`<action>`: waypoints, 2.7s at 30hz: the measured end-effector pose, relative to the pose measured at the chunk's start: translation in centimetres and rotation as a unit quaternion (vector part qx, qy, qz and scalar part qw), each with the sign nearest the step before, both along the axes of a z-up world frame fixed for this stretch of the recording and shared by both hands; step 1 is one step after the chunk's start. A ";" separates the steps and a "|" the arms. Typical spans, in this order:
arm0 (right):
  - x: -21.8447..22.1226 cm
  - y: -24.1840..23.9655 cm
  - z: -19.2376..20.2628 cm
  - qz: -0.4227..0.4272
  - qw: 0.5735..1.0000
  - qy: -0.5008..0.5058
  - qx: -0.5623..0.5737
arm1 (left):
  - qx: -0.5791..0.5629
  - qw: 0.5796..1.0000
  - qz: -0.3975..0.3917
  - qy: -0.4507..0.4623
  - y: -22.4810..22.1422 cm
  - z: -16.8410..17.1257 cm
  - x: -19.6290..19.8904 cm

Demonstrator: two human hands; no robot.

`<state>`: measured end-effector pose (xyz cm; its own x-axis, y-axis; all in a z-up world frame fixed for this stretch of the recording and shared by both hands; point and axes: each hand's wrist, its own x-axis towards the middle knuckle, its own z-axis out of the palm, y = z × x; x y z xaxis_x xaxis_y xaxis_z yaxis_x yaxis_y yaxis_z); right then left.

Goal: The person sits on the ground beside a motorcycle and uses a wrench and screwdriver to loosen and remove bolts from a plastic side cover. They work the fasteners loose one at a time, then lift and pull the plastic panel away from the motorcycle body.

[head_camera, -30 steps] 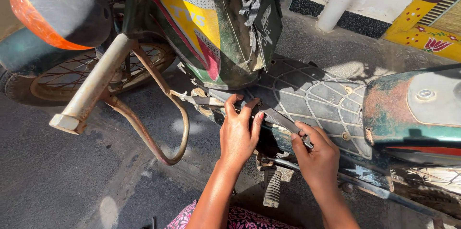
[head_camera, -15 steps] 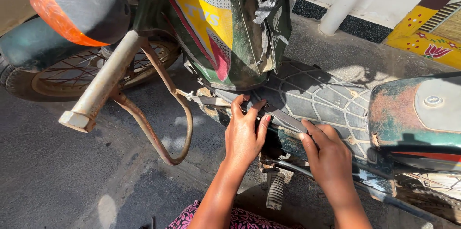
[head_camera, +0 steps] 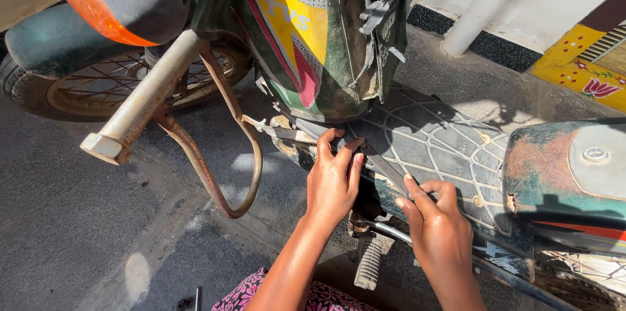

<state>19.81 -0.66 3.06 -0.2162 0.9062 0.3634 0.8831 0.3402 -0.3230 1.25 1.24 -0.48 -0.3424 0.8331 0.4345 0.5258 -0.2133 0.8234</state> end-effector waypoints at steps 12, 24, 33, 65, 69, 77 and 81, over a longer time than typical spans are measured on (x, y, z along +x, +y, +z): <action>-1.0 -0.2 -1.2 0.008 0.999 0.047 0.011 | 0.015 1.000 0.003 0.018 0.0 0.0 -0.1; 1.4 3.4 -0.4 -0.035 0.998 0.021 -0.049 | 0.033 0.999 0.004 0.008 -0.1 -0.6 -0.1; 3.0 14.1 1.0 0.083 0.994 -0.025 -0.060 | 0.043 0.999 0.001 -0.007 0.0 -0.8 -0.3; 2.0 3.4 1.2 -0.045 0.997 0.002 -0.070 | 0.010 1.000 -0.018 -0.015 -0.1 -0.1 -0.6; 2.3 3.1 0.4 -0.032 0.997 0.030 -0.058 | 0.013 1.000 -0.013 -0.015 0.1 -0.3 -0.6; 1.9 2.9 0.6 -0.013 0.998 0.053 -0.038 | 0.009 1.000 -0.011 -0.007 0.0 -0.2 -0.7; 1.5 2.7 0.8 -0.014 0.998 0.055 -0.025 | 0.008 1.000 -0.011 -0.005 0.0 -0.3 -0.7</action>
